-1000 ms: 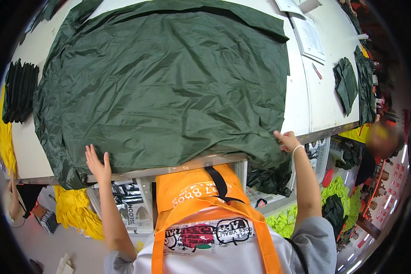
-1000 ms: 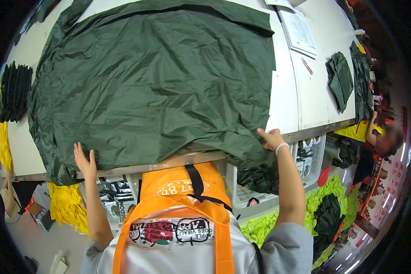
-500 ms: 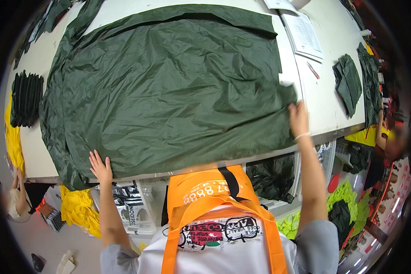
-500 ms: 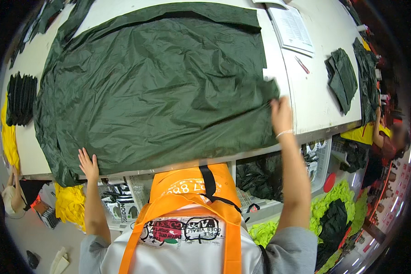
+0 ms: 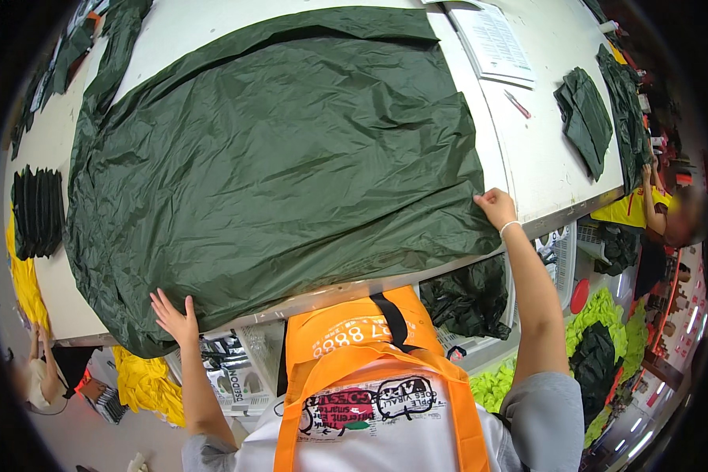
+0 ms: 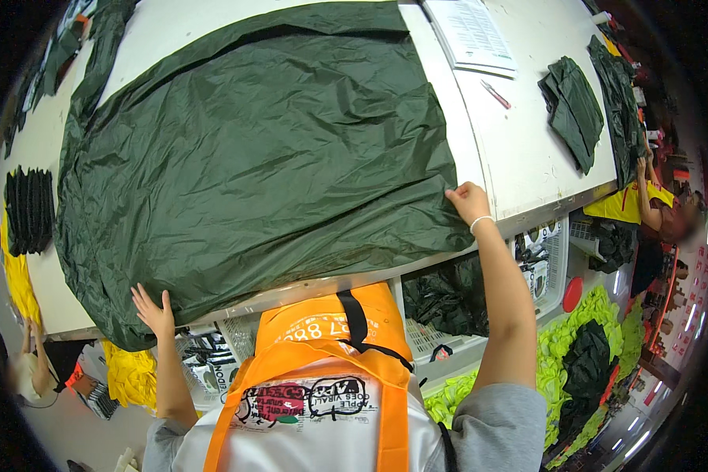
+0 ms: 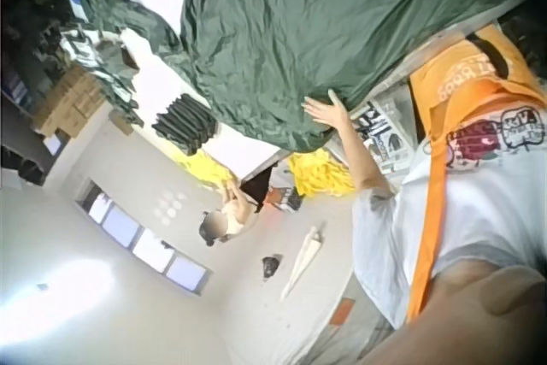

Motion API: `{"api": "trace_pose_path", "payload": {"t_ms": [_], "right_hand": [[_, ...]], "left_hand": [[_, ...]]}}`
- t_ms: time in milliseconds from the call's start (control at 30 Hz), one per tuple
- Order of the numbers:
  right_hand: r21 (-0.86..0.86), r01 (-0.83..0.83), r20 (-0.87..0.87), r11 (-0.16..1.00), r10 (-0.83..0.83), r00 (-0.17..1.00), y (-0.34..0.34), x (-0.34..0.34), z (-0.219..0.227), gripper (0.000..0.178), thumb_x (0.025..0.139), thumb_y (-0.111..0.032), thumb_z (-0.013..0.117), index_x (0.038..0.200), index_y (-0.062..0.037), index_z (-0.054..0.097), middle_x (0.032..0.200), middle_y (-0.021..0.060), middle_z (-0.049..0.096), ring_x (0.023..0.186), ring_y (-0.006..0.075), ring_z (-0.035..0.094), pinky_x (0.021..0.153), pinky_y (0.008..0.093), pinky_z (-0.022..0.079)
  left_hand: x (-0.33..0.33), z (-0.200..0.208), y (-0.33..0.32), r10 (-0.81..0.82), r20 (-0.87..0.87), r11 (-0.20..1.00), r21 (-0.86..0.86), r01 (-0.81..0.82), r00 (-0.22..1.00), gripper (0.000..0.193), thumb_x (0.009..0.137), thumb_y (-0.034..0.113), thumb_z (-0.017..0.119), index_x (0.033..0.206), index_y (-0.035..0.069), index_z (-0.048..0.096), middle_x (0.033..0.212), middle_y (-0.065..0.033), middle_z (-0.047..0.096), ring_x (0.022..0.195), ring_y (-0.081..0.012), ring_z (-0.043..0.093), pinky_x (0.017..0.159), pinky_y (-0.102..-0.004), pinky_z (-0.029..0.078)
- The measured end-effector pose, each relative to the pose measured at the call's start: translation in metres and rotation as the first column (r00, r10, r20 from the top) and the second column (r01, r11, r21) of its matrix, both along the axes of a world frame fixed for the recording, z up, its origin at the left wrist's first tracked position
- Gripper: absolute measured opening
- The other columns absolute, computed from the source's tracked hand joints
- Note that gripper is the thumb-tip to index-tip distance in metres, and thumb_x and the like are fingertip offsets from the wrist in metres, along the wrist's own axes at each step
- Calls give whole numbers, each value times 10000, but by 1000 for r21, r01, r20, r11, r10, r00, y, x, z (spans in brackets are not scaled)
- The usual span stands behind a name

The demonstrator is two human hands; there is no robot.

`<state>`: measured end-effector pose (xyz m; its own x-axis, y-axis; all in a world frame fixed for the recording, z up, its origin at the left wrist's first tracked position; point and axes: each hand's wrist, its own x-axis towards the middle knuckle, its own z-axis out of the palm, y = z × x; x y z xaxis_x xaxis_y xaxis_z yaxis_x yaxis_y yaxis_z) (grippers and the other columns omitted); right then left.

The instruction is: The person lays a dark green jacket flat on a white table, smooths the fabric, and folds the sleeves and body into a compact rectangle. The person then flips the jacket and repeats the folding process on the other side before stacking it with other folded garments.

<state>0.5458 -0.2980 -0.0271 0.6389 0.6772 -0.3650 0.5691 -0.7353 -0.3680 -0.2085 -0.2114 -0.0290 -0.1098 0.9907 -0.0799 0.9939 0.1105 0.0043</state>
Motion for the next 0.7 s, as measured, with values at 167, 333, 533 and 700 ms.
{"api": "trace_pose_path", "payload": {"t_ms": [167, 333, 533, 700], "right_hand": [[-40, -4, -78, 999, 1, 997, 7, 3, 21, 494, 687, -412, 788, 846, 26, 623, 818, 164, 662, 754, 272, 636, 706, 344, 506], [-267, -217, -364, 939, 110, 925, -17, 21, 41, 511, 732, -467, 749, 750, 28, 625, 668, 119, 621, 626, 210, 602, 601, 330, 499], [-156, -282, -513, 947, 166, 842, -2, 29, 53, 421, 797, -428, 704, 749, -20, 612, 602, 43, 543, 537, 137, 488, 515, 312, 428], [141, -412, -237, 900, 435, 869, 118, -17, 221, 245, 885, -316, 622, 845, -77, 660, 636, 12, 580, 587, 80, 545, 565, 274, 469]], "left_hand": [[122, 13, 24, -317, 32, 948, 36, 316, 948, 810, 811, 507, 585, 1466, 173, 245, 1531, -96, 190, 1399, -352, 167, 1074, -601, 150], [150, -11, 28, -199, 51, 979, -22, 201, 979, 779, 837, 525, 560, 1468, 201, 240, 1530, -101, 186, 1399, -359, 157, 1073, -603, 154], [148, -5, 43, -290, 204, 956, 10, 294, 935, 732, 864, 520, 538, 1459, 192, 263, 1515, -106, 228, 1379, -356, 213, 1067, -569, 197], [76, -17, 34, -22, -55, 991, 134, 29, 998, 703, 880, 560, 484, 1449, 195, 289, 1515, -88, 241, 1377, -328, 233, 1038, -603, 222]]}}
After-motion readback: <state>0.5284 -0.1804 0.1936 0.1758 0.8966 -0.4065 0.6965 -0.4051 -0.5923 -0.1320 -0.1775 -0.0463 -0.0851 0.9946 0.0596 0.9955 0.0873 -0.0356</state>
